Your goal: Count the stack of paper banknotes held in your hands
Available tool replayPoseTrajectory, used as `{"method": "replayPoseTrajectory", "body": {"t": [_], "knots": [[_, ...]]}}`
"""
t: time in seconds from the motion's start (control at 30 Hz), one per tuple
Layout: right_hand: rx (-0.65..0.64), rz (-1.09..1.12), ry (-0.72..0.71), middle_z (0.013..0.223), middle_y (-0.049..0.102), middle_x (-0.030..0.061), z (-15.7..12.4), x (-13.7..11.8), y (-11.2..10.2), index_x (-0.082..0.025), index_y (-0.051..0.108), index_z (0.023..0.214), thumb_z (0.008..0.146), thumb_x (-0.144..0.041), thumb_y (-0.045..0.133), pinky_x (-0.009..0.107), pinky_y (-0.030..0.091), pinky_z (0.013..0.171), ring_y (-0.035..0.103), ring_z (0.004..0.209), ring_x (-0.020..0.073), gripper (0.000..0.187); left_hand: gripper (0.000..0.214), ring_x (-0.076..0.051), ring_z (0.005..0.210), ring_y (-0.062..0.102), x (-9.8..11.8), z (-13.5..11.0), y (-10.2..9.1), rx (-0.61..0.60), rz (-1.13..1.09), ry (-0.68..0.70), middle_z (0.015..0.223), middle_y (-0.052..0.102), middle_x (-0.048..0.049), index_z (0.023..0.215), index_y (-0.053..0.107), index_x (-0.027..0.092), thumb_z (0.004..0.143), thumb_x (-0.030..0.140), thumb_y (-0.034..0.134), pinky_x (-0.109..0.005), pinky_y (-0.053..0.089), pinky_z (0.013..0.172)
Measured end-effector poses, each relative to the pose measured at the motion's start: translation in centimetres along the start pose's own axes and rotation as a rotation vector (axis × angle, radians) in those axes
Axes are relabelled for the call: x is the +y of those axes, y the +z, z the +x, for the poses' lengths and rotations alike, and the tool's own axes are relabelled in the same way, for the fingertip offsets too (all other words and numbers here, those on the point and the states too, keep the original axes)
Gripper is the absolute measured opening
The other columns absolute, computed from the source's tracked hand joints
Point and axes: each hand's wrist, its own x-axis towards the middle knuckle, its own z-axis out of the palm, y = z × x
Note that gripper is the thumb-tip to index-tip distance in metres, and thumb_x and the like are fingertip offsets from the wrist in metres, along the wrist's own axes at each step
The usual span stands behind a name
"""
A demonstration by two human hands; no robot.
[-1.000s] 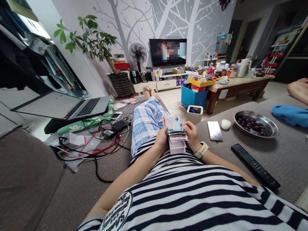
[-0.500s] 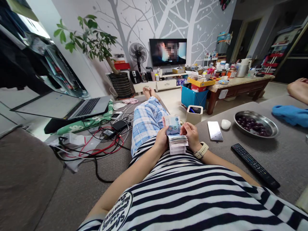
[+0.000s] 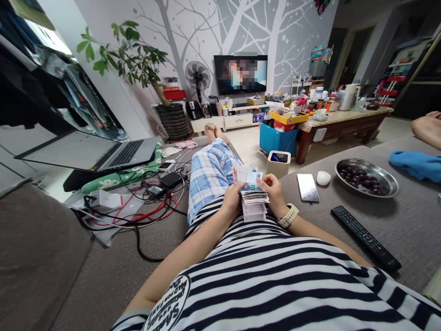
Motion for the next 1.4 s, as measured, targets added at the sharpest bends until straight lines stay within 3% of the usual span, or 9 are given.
{"method": "replayPoseTrajectory", "body": {"t": [0.2, 0.4, 0.63, 1.4], "knots": [[-0.045, -0.056, 0.008, 0.060, 0.044, -0.0043, 0.1, 0.0, -0.3, -0.024, 0.049, 0.063, 0.077, -0.067, 0.076, 0.030, 0.036, 0.058, 0.039, 0.060, 0.0147, 0.052, 0.022, -0.021, 0.070, 0.068, -0.3, 0.2, -0.3, -0.006, -0.020, -0.014, 0.064, 0.069, -0.0020, 0.069, 0.068, 0.017, 0.062, 0.027, 0.086, -0.035, 0.053, 0.083], [-0.048, -0.064, -0.027, 0.060, 0.044, -0.0042, -0.1, -0.2, -0.3, -0.024, 0.049, 0.063, 0.079, -0.068, 0.074, 0.031, 0.037, 0.059, 0.039, 0.061, 0.0152, 0.053, 0.022, -0.029, 0.090, 0.075, -0.7, 0.8, -0.4, 0.061, -0.060, -0.007, 0.069, 0.073, -0.0054, 0.073, 0.070, 0.017, 0.065, 0.030, 0.085, -0.040, 0.055, 0.092], [-0.048, -0.033, -0.035, 0.061, 0.044, -0.0041, -0.3, -0.4, -0.2, -0.024, 0.050, 0.064, 0.078, -0.071, 0.072, 0.030, 0.036, 0.059, 0.039, 0.061, 0.0148, 0.054, 0.022, -0.031, 0.100, 0.075, -1.4, 1.7, -0.7, 0.077, -0.101, -0.009, 0.073, 0.076, -0.0062, 0.077, 0.071, 0.017, 0.067, 0.034, 0.082, -0.041, 0.056, 0.096], [-0.063, -0.006, -0.025, 0.063, 0.055, -0.0004, -0.5, -0.9, -0.1, -0.025, 0.056, 0.068, 0.080, -0.063, 0.071, 0.032, 0.043, 0.061, 0.047, 0.064, 0.0184, 0.043, 0.019, -0.031, 0.107, 0.074, -1.2, 1.3, -0.6, 0.043, -0.092, 0.003, 0.083, 0.080, -0.0058, 0.082, 0.073, 0.019, 0.068, 0.031, 0.080, -0.043, 0.055, 0.099]]}}
